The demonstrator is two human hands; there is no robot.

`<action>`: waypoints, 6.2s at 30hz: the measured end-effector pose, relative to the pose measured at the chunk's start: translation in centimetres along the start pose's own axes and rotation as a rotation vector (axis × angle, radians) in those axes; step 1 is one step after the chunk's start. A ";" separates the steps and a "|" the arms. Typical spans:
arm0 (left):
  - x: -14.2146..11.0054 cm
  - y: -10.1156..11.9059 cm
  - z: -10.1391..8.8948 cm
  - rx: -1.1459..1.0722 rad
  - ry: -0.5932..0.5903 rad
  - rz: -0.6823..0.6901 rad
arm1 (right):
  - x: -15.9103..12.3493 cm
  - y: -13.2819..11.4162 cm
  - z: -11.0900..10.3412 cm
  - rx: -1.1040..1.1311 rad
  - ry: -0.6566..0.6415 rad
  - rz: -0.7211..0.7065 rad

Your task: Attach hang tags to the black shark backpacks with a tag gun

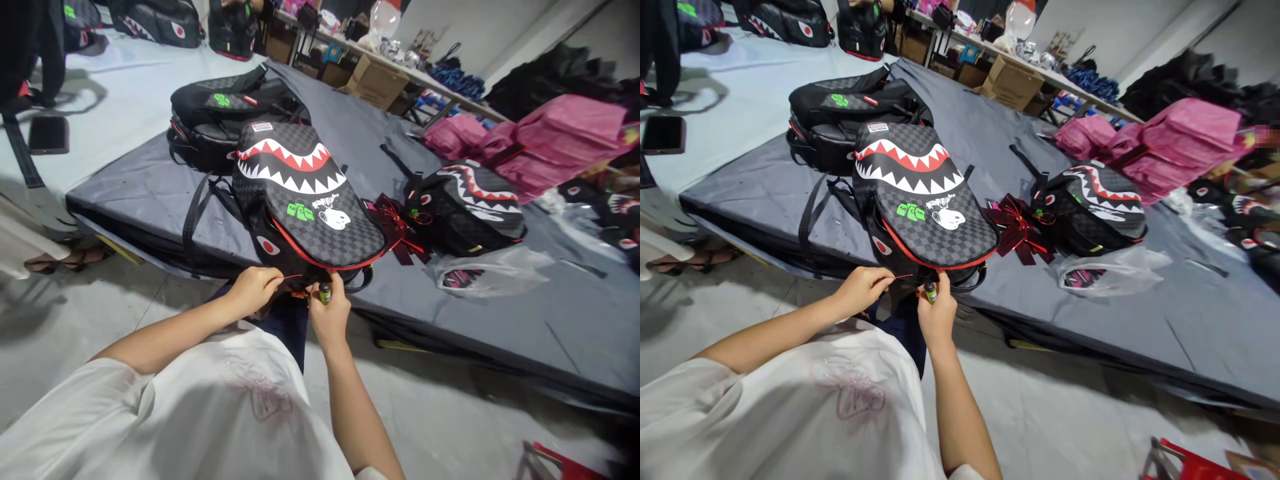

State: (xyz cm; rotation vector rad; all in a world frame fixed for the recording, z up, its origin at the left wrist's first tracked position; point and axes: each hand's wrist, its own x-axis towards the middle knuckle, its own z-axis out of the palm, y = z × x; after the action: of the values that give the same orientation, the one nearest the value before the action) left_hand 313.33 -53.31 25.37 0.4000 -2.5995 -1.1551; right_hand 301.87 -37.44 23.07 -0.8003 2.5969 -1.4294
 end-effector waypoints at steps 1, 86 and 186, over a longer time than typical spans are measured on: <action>0.3 0.0 0.2 0.015 0.004 0.007 | 0.0 -0.2 -0.3 -0.052 -0.003 -0.003; 2.6 -0.6 0.6 0.283 -0.181 0.427 | 2.9 -4.0 -4.1 -0.590 -0.702 -0.574; -1.0 1.9 0.4 0.001 -0.039 0.255 | 0.2 -0.4 -7.9 0.280 -0.173 -0.321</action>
State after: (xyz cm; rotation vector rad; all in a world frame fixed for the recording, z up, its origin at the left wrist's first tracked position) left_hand 313.88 -51.47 26.41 0.0430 -2.5897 -1.0833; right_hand 299.50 -31.65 27.86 -1.2738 2.1489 -1.6662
